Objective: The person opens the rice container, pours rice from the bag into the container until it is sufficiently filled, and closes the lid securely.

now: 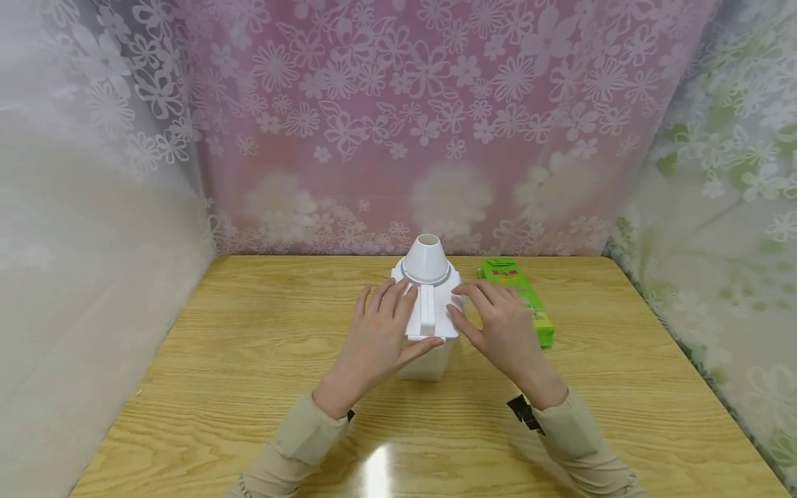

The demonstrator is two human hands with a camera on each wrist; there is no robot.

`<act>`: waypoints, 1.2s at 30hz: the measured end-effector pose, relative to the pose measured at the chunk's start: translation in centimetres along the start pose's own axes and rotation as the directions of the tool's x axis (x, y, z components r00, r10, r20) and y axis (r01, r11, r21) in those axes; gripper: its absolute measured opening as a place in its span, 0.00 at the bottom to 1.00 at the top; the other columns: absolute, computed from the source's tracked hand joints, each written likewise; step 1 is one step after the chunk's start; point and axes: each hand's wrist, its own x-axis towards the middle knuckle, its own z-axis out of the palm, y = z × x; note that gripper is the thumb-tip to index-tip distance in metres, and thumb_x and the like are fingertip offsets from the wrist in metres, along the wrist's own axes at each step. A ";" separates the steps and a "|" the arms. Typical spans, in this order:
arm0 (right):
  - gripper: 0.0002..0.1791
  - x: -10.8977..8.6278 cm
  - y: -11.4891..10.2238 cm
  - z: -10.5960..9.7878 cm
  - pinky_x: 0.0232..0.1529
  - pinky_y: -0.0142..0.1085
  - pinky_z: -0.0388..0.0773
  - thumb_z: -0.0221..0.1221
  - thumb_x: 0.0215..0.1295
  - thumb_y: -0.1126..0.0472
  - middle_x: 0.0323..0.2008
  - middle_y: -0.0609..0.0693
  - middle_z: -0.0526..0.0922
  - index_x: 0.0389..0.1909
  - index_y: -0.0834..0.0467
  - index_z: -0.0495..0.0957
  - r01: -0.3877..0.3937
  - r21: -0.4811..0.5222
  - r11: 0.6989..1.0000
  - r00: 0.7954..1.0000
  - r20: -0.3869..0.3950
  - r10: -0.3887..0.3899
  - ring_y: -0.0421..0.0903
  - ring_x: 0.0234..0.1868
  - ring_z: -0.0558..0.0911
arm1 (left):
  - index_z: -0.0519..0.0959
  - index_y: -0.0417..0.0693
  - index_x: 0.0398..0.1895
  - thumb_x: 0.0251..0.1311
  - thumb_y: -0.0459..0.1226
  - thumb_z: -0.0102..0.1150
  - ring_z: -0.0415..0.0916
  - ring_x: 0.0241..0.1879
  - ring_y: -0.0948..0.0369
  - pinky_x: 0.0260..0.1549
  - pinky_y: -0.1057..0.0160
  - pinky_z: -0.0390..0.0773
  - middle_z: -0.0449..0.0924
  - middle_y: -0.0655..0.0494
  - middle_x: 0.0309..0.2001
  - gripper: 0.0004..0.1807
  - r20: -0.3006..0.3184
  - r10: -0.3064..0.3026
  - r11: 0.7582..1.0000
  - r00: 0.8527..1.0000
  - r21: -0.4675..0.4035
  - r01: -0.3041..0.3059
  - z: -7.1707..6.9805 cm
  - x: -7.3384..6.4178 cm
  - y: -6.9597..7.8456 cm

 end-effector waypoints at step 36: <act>0.21 0.2 -0.6 0.0 0.22 0.36 0.71 0.59 0.72 0.47 0.25 0.50 0.74 0.30 0.62 0.78 -0.235 -0.072 0.969 0.906 0.344 0.245 0.43 0.21 0.70 | 0.73 0.44 0.69 0.59 0.68 0.57 0.64 0.68 0.46 0.64 0.35 0.66 0.70 0.45 0.69 0.46 0.023 -0.013 0.996 1.000 -0.084 0.014 0.6 0.2 -0.2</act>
